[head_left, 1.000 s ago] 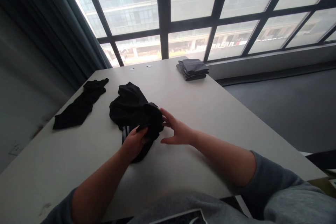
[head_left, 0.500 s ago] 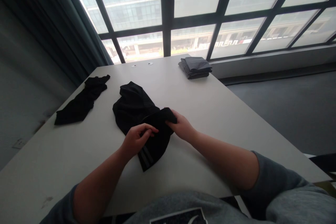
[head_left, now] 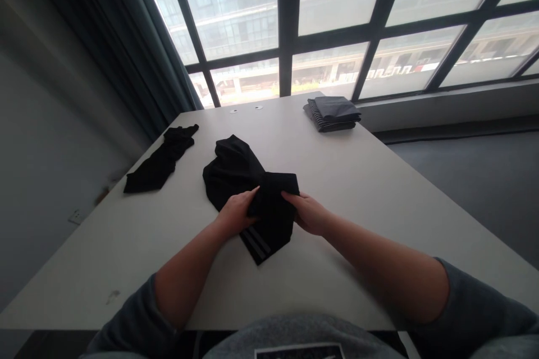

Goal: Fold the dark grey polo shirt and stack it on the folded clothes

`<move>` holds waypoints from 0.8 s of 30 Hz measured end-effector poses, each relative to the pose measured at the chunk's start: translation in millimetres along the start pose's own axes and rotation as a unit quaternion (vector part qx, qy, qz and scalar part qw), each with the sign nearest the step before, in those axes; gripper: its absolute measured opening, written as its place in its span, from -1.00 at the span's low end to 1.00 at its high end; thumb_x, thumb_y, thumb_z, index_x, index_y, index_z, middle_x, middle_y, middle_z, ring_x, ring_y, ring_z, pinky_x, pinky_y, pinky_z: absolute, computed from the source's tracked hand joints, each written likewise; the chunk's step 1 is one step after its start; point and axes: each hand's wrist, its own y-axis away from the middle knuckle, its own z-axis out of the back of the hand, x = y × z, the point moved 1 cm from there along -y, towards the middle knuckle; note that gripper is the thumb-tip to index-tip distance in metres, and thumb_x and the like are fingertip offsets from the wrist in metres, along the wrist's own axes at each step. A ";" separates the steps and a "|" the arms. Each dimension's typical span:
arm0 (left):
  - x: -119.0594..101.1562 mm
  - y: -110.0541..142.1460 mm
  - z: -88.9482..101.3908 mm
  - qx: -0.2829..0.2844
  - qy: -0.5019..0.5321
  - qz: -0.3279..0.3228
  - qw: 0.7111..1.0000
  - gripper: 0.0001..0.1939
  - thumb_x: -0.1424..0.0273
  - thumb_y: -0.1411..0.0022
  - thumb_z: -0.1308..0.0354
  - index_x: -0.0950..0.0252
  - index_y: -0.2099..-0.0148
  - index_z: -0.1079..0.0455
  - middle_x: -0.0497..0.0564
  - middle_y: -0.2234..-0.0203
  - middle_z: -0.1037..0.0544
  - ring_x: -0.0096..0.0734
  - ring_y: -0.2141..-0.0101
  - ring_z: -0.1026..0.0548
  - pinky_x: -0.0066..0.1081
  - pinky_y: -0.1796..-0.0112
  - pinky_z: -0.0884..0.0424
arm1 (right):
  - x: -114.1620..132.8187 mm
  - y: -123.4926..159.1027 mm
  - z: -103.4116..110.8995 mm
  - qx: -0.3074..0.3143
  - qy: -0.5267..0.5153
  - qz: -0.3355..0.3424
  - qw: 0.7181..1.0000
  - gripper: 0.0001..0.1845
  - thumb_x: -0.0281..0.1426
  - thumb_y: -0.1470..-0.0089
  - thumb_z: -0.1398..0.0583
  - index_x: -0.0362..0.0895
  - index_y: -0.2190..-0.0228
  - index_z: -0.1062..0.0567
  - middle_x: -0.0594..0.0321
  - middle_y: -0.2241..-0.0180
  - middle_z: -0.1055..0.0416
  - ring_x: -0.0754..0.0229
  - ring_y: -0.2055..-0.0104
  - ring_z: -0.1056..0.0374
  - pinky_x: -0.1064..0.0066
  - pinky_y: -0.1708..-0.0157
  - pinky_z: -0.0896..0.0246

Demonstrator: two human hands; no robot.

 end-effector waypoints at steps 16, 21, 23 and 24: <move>-46.0 25.3 64.2 -0.085 0.591 0.180 0.782 -0.53 0.09 -0.09 -0.42 0.27 0.05 -0.55 0.04 0.30 -0.65 -0.22 0.32 -0.62 -0.32 0.29 -0.57 | 106.7 30.0 74.0 -0.067 0.069 0.122 0.988 -0.50 -0.10 -0.01 -0.36 -0.15 0.08 -0.60 0.01 0.06 -0.61 -0.22 0.00 -0.55 -0.08 -0.02 -0.49; 39.2 16.7 83.2 -0.258 0.474 0.238 0.808 -0.56 0.13 -0.01 -0.36 0.27 0.12 -0.50 -0.01 0.36 -0.61 -0.30 0.33 -0.58 -0.39 0.28 -0.54 | 108.9 11.4 97.5 -0.102 0.144 0.190 0.966 -0.47 -0.15 0.05 -0.46 -0.10 0.07 -0.60 0.10 0.07 -0.61 -0.09 0.04 -0.55 0.04 -0.04 -0.47; 57.4 17.9 88.6 -0.253 0.436 0.250 0.827 -0.63 0.16 -0.02 -0.28 0.29 0.17 -0.52 -0.01 0.43 -0.58 -0.29 0.37 -0.55 -0.40 0.34 -0.50 | 104.8 3.1 95.3 -0.097 0.201 0.214 0.951 -0.48 -0.11 0.03 -0.46 -0.09 0.07 -0.61 0.15 0.10 -0.61 -0.02 0.07 -0.54 0.12 0.00 -0.46; 63.2 19.5 90.9 -0.245 0.419 0.262 0.834 -0.67 0.19 -0.01 -0.26 0.30 0.22 -0.52 -0.02 0.48 -0.56 -0.29 0.40 -0.53 -0.41 0.38 -0.48 | 102.2 0.1 92.3 -0.096 0.236 0.224 0.941 -0.51 -0.10 0.00 -0.43 -0.08 0.07 -0.62 0.17 0.11 -0.61 0.01 0.08 -0.53 0.16 0.01 -0.44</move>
